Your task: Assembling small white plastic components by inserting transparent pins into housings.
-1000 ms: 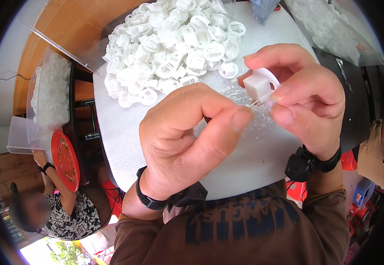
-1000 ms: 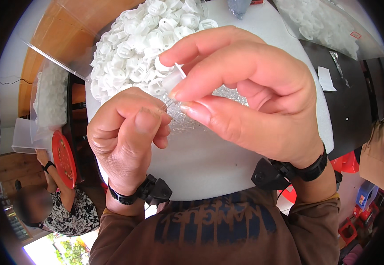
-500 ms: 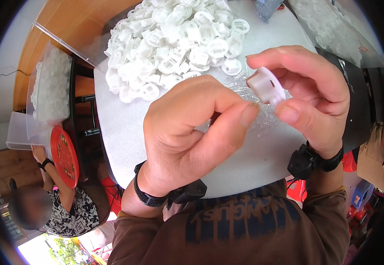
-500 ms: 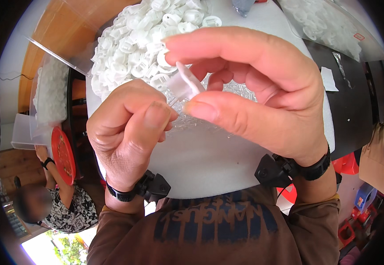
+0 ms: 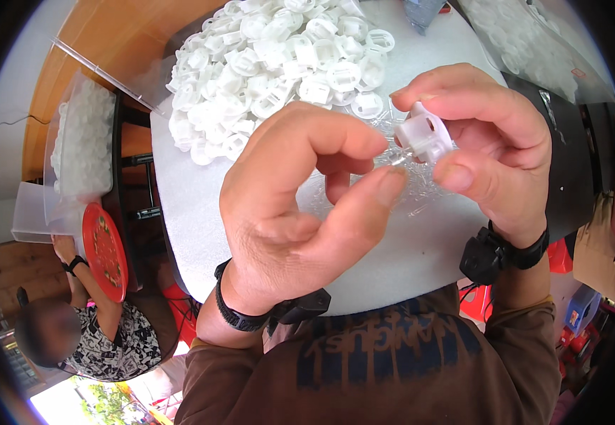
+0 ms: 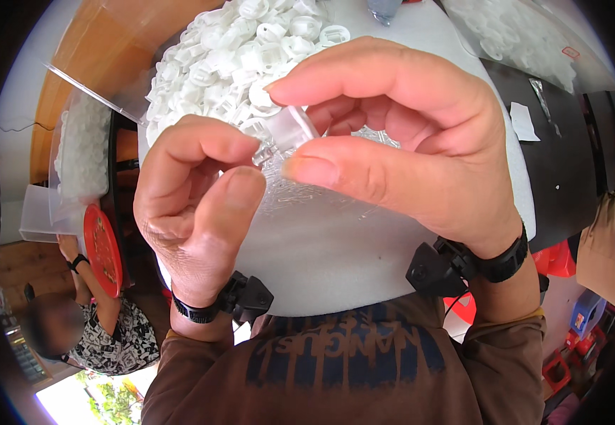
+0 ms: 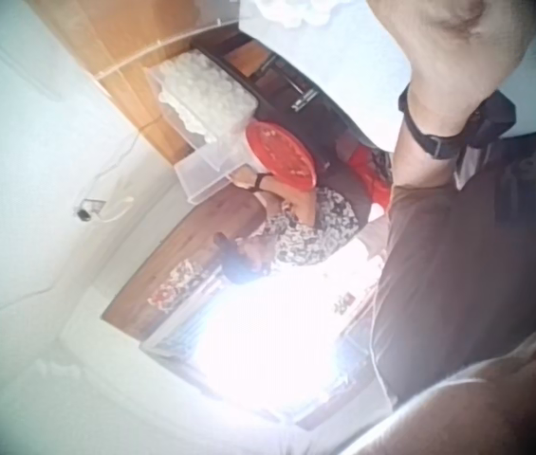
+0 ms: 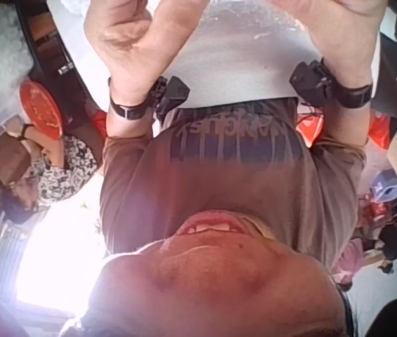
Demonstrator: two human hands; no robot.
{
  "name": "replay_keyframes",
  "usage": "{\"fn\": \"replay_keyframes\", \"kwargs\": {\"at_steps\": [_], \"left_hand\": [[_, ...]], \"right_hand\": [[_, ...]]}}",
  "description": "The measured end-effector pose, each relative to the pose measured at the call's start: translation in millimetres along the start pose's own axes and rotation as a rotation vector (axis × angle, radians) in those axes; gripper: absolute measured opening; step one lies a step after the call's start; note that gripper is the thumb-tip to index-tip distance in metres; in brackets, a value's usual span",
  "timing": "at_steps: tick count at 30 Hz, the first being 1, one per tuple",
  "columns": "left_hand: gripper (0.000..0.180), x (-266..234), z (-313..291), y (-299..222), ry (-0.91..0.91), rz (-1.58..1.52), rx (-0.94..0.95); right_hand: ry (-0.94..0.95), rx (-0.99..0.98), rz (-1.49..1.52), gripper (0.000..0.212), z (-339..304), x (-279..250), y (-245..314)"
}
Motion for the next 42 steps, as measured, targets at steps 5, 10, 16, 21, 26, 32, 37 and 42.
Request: {"fn": "replay_keyframes", "kwargs": {"at_steps": [5, 10, 16, 21, 26, 32, 37, 42], "left_hand": [[0.011, 1, -2, -7, -0.015, 0.059, 0.096], [0.009, 4, -2, 2, -0.019, 0.044, 0.015], [0.009, 3, -4, -2, -0.023, 0.047, 0.003], [0.008, 2, -5, -7, -0.011, 0.049, 0.08], [0.009, 5, -7, -10, -0.007, 0.014, 0.064], [0.017, 3, -8, -14, -0.112, 0.114, 0.088], [0.017, 1, -8, -13, -0.151, 0.115, 0.102], [0.017, 1, -9, -17, -0.163, 0.162, 0.126]], "right_hand": [[0.003, -0.005, 0.034, 0.04, -1, 2, 0], [0.004, -0.051, -0.126, 0.037, -2, 2, 8], [0.055, -0.12, -0.229, 0.036, -2, 4, 18], [0.06, -0.163, -0.2, 0.036, -2, 6, 20], [0.088, -0.177, -0.199, 0.036, -2, 8, 20], [0.029, -0.2, -0.18, 0.034, -5, 9, 18], [0.02, -0.184, -0.247, 0.034, -3, 10, 19], [0.055, -0.193, -0.32, 0.037, -3, 13, 23]]}}
Point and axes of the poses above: each hand's wrist, its own z-axis towards the middle knuckle, its own x-axis out of the palm, y = z × x, the point moved 10 cm from there along z, towards the middle knuckle, and after that the axes turned 3 degrees about -x, right-handed, at the moved point
